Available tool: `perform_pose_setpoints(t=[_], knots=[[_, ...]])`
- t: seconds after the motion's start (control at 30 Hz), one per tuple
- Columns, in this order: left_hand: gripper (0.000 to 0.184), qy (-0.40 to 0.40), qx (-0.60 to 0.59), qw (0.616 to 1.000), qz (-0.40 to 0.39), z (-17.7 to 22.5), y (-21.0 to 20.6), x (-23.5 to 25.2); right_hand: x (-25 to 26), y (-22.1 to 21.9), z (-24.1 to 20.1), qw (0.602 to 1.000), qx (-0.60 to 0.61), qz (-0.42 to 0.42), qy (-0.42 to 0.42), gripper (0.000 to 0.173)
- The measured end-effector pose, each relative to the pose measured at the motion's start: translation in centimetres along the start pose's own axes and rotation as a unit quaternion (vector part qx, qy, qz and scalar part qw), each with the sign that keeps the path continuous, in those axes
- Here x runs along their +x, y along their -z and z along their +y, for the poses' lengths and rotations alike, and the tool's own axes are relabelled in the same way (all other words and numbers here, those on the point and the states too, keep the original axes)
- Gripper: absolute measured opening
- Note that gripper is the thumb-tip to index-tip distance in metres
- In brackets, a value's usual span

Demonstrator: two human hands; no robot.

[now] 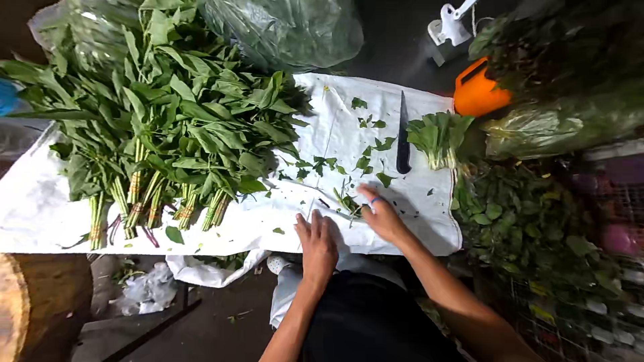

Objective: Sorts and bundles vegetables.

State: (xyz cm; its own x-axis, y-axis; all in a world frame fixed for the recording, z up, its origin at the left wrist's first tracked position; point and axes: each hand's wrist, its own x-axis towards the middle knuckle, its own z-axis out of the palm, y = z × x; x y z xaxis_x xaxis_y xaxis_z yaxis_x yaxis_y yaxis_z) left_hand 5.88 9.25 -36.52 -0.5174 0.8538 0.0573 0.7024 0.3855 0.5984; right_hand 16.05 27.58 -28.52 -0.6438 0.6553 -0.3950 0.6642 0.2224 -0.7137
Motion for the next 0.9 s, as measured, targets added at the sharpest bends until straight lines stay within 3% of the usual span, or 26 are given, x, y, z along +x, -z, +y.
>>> perform_pose_setpoints(t=[0.13,0.23,0.33,0.4,0.47,0.53,0.57,0.63,0.7,0.73,0.8,0.9], knots=[[0.042,-0.032,-0.02,0.999,-0.015,1.1,-0.3,2.2,8.2,3.0,4.2,0.983,-0.15,0.107,-0.007,0.063],[0.04,-0.006,-0.002,1.0,0.012,1.0,1.3,2.8,10.3,3.2,5.7,0.967,-0.244,0.071,-0.01,0.071],[0.045,0.112,0.017,0.991,0.066,-1.9,3.5,0.7,7.3,3.3,4.8,0.978,-0.209,-0.015,-0.003,0.058],[0.043,0.149,0.044,0.983,0.094,-4.1,3.8,-0.8,6.8,4.6,4.4,0.987,-0.159,0.004,0.0,0.049],[0.034,0.137,0.079,0.982,0.106,-5.0,3.6,-1.6,8.7,5.9,4.3,0.987,-0.149,0.054,0.015,0.045],[0.028,0.131,0.091,0.982,0.102,-4.6,3.4,-1.5,11.4,6.0,4.6,0.978,-0.189,0.089,0.022,0.057],[0.026,0.132,0.085,0.983,0.098,-4.3,3.3,-1.2,12.0,5.4,4.5,0.971,-0.226,0.076,0.014,0.069],[0.023,0.138,0.058,0.985,0.086,-3.9,3.4,0.0,11.6,3.9,3.2,0.949,-0.314,-0.028,0.0,0.083],[0.021,0.139,0.022,0.988,0.066,-3.2,3.6,1.4,10.2,4.5,-0.2,0.925,-0.341,-0.161,-0.034,0.062],[0.021,0.137,-0.001,0.99,0.044,-2.5,3.6,2.0,10.5,5.4,-1.2,0.927,-0.325,-0.185,-0.039,0.048],[0.025,0.112,-0.054,0.992,-0.024,-0.3,3.3,3.4,13.6,7.2,-1.6,0.949,-0.289,-0.123,-0.001,0.041],[0.027,0.0,-0.085,0.991,-0.102,3.1,1.9,6.6,22.5,9.1,-1.2,0.949,-0.291,0.014,0.118,0.061]])
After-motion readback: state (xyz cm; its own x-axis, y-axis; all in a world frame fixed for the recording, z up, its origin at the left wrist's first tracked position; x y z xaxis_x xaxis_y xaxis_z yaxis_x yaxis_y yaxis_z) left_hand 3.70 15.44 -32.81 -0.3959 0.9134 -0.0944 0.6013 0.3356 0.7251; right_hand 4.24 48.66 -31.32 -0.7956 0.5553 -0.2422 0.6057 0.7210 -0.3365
